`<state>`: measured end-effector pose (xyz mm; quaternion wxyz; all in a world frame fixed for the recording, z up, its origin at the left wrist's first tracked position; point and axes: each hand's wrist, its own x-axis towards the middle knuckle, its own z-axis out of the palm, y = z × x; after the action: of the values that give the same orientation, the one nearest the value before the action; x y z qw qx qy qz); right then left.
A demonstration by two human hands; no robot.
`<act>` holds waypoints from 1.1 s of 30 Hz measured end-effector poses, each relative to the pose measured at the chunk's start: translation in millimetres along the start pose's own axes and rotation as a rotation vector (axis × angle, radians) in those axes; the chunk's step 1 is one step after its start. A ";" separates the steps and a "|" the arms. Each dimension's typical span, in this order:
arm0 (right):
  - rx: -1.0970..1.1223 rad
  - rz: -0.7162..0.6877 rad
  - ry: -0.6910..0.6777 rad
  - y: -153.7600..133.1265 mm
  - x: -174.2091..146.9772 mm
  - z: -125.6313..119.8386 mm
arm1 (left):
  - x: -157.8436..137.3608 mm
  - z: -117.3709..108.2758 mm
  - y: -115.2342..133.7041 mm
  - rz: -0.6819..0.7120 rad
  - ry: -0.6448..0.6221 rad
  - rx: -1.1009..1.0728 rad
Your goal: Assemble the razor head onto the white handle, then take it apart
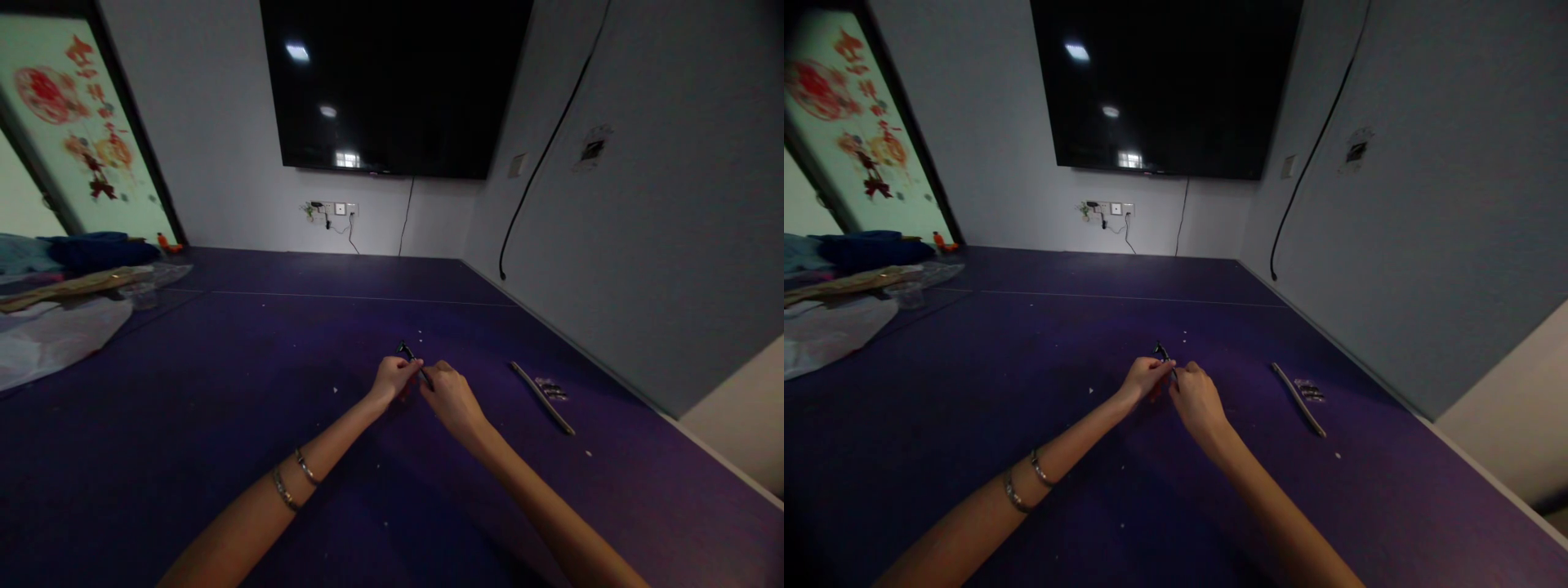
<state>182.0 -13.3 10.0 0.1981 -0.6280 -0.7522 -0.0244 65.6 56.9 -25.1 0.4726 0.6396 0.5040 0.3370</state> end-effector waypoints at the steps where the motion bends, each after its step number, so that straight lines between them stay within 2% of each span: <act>1: 0.009 -0.005 -0.004 -2.9 -0.8 0.0 | -0.6 -1.1 -0.5 -0.006 -0.002 0.006; 5: 0.054 -0.039 -0.008 -10.0 -4.4 0.3 | -0.2 -8.5 -3.8 -0.017 -0.022 0.078; 8: 0.103 -0.063 -0.005 -7.0 -7.8 -0.6 | 4.5 -22.6 -7.5 -0.021 -0.047 0.185; 14: 0.133 -0.008 0.006 25.1 -15.3 -0.7 | 19.5 -64.0 -12.7 -0.041 -0.080 0.480; 17: 0.124 0.025 0.004 46.3 -20.4 0.2 | 25.3 -76.4 -12.5 -0.044 -0.080 0.611; 27: 0.090 0.131 -0.013 108.5 -35.4 0.8 | 31.8 -79.2 -16.9 0.017 -0.072 0.862; 33: 0.000 0.162 -0.014 130.8 -41.4 -13.9 | 26.0 -79.3 -19.5 0.059 -0.053 0.925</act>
<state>316.0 -28.5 -18.6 0.1943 -0.6869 -0.7003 -0.0041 -5.8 103.9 -18.8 0.1408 0.8056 0.5708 0.0736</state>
